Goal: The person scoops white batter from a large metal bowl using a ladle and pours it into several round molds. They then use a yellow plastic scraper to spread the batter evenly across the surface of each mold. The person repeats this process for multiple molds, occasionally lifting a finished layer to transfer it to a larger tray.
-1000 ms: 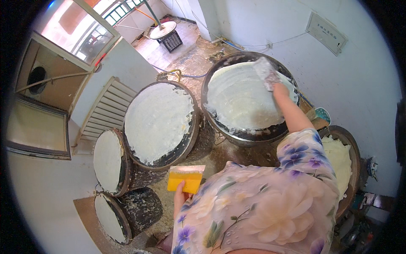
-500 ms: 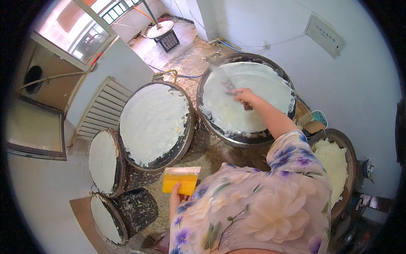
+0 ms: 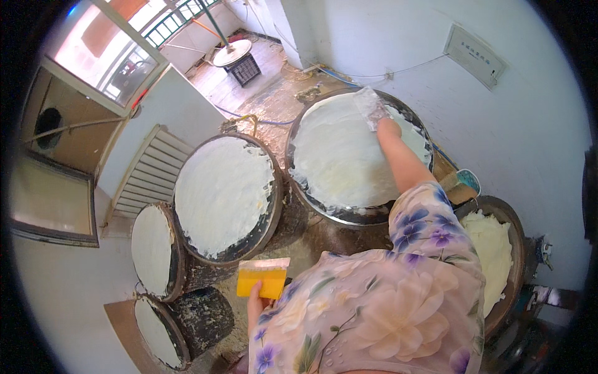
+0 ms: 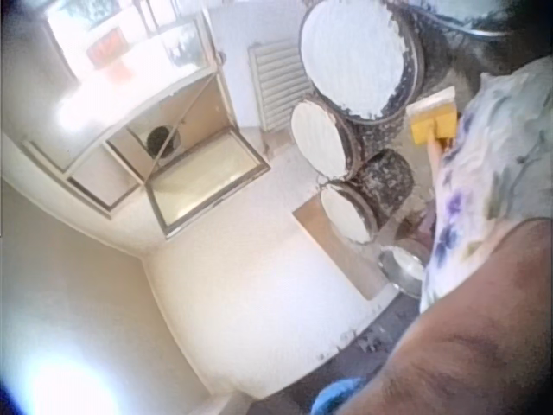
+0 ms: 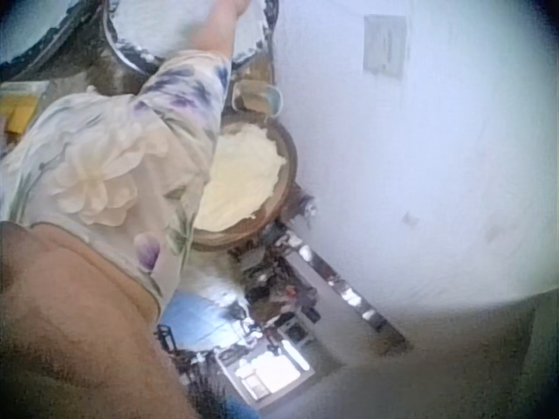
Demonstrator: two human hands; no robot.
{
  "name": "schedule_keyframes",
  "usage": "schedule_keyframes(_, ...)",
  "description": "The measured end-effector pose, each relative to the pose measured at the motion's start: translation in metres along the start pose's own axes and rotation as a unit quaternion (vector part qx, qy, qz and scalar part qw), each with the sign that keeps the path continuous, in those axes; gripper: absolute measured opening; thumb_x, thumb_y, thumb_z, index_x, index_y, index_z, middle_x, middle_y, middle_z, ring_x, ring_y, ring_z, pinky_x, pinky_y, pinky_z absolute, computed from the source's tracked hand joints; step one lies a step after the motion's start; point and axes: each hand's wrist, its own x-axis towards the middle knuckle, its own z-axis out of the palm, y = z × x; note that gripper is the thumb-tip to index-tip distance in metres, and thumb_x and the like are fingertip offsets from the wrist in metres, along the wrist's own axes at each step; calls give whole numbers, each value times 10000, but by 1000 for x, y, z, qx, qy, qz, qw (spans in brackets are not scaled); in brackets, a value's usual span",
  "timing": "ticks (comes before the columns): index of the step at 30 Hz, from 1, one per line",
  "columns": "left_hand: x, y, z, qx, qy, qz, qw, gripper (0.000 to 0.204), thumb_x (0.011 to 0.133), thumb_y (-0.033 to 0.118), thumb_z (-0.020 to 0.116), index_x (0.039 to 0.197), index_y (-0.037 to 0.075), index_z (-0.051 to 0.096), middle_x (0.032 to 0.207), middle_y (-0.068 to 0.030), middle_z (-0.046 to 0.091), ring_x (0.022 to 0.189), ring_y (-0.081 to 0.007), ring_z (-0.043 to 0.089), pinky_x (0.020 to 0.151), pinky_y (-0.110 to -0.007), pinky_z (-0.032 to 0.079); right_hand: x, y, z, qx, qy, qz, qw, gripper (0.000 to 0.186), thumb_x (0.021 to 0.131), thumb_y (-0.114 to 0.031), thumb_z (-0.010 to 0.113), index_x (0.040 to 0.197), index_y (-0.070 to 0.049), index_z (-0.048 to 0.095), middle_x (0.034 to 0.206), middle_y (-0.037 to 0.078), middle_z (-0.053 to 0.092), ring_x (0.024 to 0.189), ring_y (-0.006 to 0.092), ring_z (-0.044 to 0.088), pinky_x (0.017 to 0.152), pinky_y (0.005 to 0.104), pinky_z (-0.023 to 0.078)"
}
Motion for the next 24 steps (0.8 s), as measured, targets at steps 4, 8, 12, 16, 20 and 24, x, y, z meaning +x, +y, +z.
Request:
schedule_keyframes(4, 7, -1, 7, -20, 7, 10, 1000, 279, 822, 302, 497, 971, 66, 493, 744, -42, 558, 488, -117, 451, 417, -221, 334, -8, 52, -8, -2, -12, 68, 998, 228, 808, -126, 432, 882, -52, 635, 946, 165, 604, 882, 303, 587, 716, 389, 482)
schedule_keyframes(8, 17, 3, 14, -16, -55, -18, 998, 317, 790, 309, 546, 1009, 88, 491, 815, -28, 571, 556, -120, 493, 442, -231, 356, -37, 101, -17, 24, -19, 134, 991, 234, 762, -101, 486, 958, -71, 609, 943, 148, 604, 915, 317, 563, 742, 394, 463)
schedule_keyframes(12, 29, 11, 27, -1, -116, -42, 992, 316, 787, 282, 550, 1022, 84, 477, 839, -30, 564, 554, -125, 488, 459, -238, 363, -84, 144, -31, 29, -39, 170, 984, 273, 721, -41, 539, 982, -90, 602, 977, 140, 590, 911, 305, 556, 741, 397, 457)
schedule_keyframes(16, 36, 17, 45, 37, -111, -38, 992, 260, 816, 262, 516, 987, 71, 472, 802, -33, 548, 591, -129, 503, 488, -236, 373, -135, 176, -45, 12, -10, 130, 991, 303, 717, -26, 537, 998, -119, 602, 1013, 132, 577, 887, 302, 557, 735, 399, 456)
schedule_keyframes(20, 34, 21, 57, 16, -112, -67, 991, 316, 821, 245, 513, 1071, 62, 447, 972, -66, 544, 831, -177, 545, 661, -283, 434, -144, 186, -53, 38, 34, 159, 986, 299, 716, -37, 513, 991, -114, 602, 970, 153, 586, 887, 325, 551, 741, 412, 450)
schedule_keyframes(24, 36, 22, 51, 37, -89, -74, 993, 355, 826, 225, 506, 1127, 56, 420, 1070, -90, 522, 966, -213, 526, 808, -330, 426, -105, 178, -42, 3, 62, 124, 990, 246, 732, -67, 477, 933, -80, 617, 925, 191, 589, 873, 353, 553, 737, 435, 446)
